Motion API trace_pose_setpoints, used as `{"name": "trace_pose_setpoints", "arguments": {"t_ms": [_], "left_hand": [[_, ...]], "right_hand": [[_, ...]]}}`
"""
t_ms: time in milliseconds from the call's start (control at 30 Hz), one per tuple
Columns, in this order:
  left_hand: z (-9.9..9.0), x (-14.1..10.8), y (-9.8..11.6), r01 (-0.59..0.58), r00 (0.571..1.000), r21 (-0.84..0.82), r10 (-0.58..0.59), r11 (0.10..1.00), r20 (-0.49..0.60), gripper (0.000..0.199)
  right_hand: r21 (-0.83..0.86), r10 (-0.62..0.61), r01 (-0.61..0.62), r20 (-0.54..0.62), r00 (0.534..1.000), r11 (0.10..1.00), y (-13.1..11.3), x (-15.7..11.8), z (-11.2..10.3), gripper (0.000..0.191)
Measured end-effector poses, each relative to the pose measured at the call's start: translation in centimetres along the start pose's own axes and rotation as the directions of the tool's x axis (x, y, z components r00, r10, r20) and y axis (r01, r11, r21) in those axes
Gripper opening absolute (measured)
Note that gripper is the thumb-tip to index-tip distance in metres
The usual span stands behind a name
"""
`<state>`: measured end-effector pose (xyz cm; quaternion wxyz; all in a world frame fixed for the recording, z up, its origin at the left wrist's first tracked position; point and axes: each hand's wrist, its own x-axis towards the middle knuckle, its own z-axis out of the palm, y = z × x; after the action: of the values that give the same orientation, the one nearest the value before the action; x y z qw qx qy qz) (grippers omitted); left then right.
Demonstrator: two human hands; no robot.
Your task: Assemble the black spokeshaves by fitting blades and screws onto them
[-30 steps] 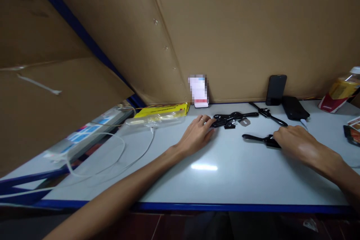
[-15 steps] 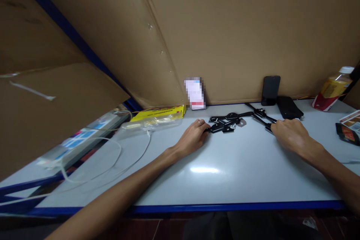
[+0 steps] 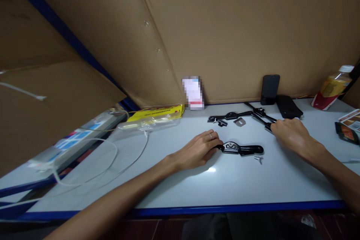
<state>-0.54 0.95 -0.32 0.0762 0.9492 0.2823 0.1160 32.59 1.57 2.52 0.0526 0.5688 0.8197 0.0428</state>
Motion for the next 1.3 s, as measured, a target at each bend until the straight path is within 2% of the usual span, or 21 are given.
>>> {"name": "trace_pose_setpoints", "arguments": {"t_ms": [133,200,267,333,400,500,600,667,767,900,1133,1300], "left_hand": [[0.2,-0.1,0.0,0.003,1.000,0.009,-0.003,1.000,-0.020,0.027],[0.3,-0.1,-0.1,0.012,0.999,0.009,-0.012,1.000,-0.032,0.026],[0.4,-0.1,-0.2,0.019,0.999,0.010,-0.018,1.000,-0.033,0.026],[0.4,-0.1,-0.2,0.021,0.999,0.016,-0.020,1.000,-0.028,0.026],[0.5,-0.1,-0.2,0.020,0.999,0.021,-0.020,1.000,-0.028,0.027],[0.5,-0.1,-0.2,0.014,0.999,0.036,-0.012,0.999,-0.037,0.027],[0.4,-0.1,-0.1,0.004,0.999,0.058,-0.001,0.998,-0.041,0.027],[0.5,-0.1,-0.1,0.000,0.999,0.065,0.003,0.998,-0.042,0.027],[0.6,-0.1,-0.2,0.002,0.999,0.069,0.001,0.998,-0.044,0.028],[0.6,-0.1,-0.3,0.005,0.999,0.072,-0.002,0.997,-0.042,0.029],[0.4,-0.1,-0.2,0.009,1.000,0.077,-0.007,0.997,-0.028,0.029],[0.4,-0.1,-0.2,0.015,1.000,0.074,-0.013,0.997,-0.024,0.029]], "right_hand": [[-0.133,0.152,-0.145,0.044,0.987,0.980,-0.7,-0.2,-1.2,0.027],[-0.138,0.166,-0.163,0.009,0.986,0.977,-1.1,-0.2,-1.7,0.025],[-0.120,0.151,-0.159,-0.072,0.986,0.980,-1.6,0.0,-1.9,0.023],[-0.076,0.083,-0.096,-0.165,0.983,0.992,-2.2,0.4,-1.7,0.026],[-0.008,-0.049,0.049,-0.248,0.968,0.999,-2.8,0.9,-0.9,0.033],[0.120,-0.225,0.274,-0.318,0.921,0.954,-3.3,1.8,1.2,0.044],[0.196,-0.254,0.315,-0.283,0.925,0.929,-3.2,2.4,3.0,0.054],[0.224,-0.261,0.320,-0.255,0.931,0.921,-3.1,2.6,3.4,0.058],[0.263,-0.247,0.317,-0.265,0.932,0.911,-2.7,2.5,2.9,0.054],[0.299,-0.226,0.295,-0.243,0.943,0.907,-2.2,2.3,1.8,0.040],[0.359,-0.233,0.309,-0.241,0.942,0.881,-1.4,2.6,2.0,0.031],[0.367,-0.304,0.333,-0.135,0.943,0.868,-0.6,2.5,1.4,0.028]]}}
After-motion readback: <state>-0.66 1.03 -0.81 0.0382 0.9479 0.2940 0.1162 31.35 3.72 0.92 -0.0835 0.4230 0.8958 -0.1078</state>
